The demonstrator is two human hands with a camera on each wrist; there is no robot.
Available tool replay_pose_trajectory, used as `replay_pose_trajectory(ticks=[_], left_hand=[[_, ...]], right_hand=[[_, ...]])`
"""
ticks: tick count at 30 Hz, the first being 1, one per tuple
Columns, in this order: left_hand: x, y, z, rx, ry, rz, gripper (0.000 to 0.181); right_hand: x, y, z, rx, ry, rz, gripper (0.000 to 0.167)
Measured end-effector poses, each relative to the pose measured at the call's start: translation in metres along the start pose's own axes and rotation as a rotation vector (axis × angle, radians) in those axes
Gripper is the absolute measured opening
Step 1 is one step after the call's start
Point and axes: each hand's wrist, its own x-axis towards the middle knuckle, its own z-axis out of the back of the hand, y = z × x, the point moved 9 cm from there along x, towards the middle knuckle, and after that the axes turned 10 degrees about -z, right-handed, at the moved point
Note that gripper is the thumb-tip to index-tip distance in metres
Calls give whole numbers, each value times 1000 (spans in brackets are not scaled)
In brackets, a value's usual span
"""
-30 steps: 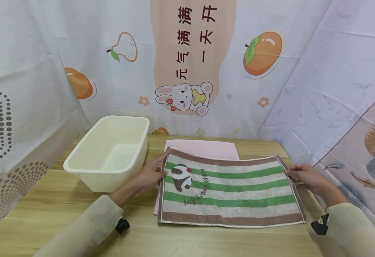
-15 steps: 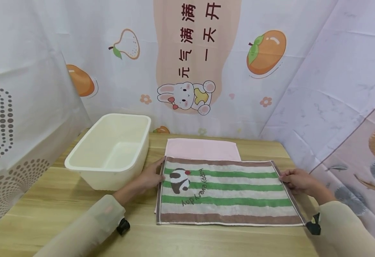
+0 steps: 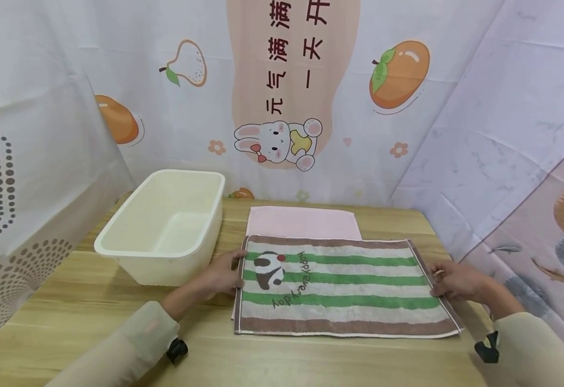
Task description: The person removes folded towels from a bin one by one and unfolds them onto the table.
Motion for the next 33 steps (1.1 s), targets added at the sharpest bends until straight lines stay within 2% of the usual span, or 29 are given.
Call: replay_pose_trajectory(ticks=[4,8,12,15,22,28,33], left_hand=[[1,-1,2,-50,22,-5,82],[4,2,4,-62,33,26,81],[3,5,3,-47,40,56,80],[1,4,3,-40,41,54,79],[-6,-6,7,59,16,36,71],[-7,-19,10,43,12,3,70],[-7,-23,11,11,26,-4,68]], right_hand=[[-8,-5,-1,-20,22,3,49],[-8,-9,-3,-11,31,-10,44],[-5,-11,-2,10,23,-27,40],[-4,-11,0,15,12,-40,36],[0,-10,13,9,-85,-62,35],[-4,11,25,-28,-134,33,39],[-10,39,15,-38,-137,92,40]])
